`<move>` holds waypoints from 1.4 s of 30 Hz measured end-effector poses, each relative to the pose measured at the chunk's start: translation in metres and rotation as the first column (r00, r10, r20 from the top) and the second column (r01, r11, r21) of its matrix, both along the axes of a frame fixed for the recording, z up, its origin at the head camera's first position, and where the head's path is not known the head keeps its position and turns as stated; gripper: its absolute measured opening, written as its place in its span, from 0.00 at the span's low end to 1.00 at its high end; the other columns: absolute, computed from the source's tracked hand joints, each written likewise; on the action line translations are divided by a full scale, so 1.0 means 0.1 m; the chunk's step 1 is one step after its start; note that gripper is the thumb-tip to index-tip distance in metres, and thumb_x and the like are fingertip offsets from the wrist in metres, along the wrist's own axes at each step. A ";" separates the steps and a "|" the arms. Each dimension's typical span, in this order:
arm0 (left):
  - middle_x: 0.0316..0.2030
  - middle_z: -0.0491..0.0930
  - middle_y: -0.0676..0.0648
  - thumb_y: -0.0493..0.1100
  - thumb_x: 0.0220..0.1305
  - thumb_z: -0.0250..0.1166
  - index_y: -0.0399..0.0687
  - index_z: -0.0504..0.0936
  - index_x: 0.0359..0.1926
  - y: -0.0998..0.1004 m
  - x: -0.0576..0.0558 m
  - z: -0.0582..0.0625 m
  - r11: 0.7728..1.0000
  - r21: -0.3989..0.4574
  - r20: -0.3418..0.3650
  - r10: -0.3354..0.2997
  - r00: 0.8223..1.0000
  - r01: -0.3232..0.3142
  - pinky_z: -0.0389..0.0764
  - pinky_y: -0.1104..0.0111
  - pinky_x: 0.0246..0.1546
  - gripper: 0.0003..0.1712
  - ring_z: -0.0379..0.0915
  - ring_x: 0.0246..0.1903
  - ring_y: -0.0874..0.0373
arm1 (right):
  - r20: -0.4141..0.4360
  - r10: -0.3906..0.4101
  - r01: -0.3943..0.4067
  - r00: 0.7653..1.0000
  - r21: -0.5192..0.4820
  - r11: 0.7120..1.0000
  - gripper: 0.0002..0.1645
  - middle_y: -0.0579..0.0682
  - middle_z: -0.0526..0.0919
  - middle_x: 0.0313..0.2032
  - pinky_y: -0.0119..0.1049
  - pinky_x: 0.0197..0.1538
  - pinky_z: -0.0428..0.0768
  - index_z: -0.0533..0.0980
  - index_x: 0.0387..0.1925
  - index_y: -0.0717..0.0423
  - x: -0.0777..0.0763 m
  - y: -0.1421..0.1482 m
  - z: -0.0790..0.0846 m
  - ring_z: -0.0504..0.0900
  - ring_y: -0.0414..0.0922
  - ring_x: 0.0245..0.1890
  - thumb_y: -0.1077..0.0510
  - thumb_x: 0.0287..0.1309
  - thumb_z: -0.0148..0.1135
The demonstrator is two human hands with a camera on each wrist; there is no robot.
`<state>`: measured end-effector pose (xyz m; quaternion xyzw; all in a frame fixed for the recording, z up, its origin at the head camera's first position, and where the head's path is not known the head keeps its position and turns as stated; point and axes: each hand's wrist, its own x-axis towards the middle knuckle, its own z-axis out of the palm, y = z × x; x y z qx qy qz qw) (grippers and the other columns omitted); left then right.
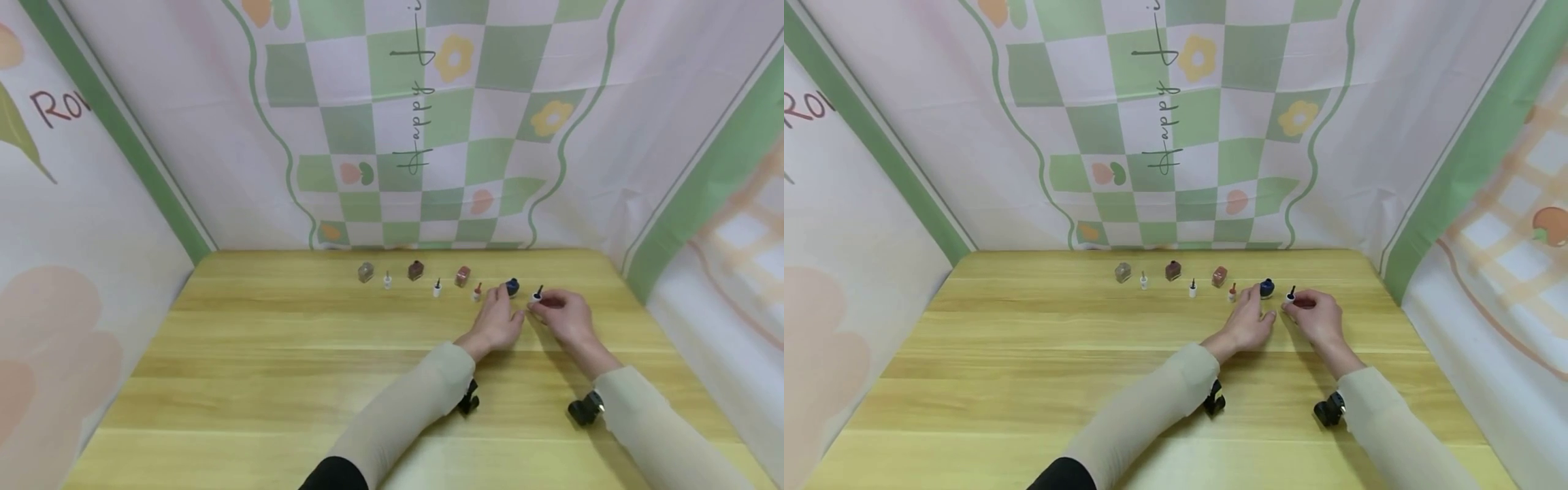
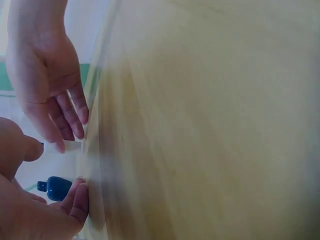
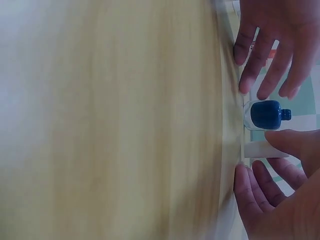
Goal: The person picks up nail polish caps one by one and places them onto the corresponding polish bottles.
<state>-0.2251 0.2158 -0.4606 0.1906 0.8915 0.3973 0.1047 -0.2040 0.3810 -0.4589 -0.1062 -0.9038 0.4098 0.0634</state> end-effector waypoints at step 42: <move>0.59 0.77 0.51 0.49 0.76 0.60 0.51 0.75 0.66 0.26 -0.24 -0.10 0.976 -0.065 -0.117 0.201 0.973 -0.209 0.79 0.71 0.57 0.22 0.78 0.55 0.60 | 0.014 0.032 -0.031 0.999 -0.056 0.998 0.32 0.69 0.79 0.55 0.29 0.42 0.85 0.72 0.61 0.72 0.26 0.17 0.22 0.82 0.36 0.38 0.48 0.72 0.62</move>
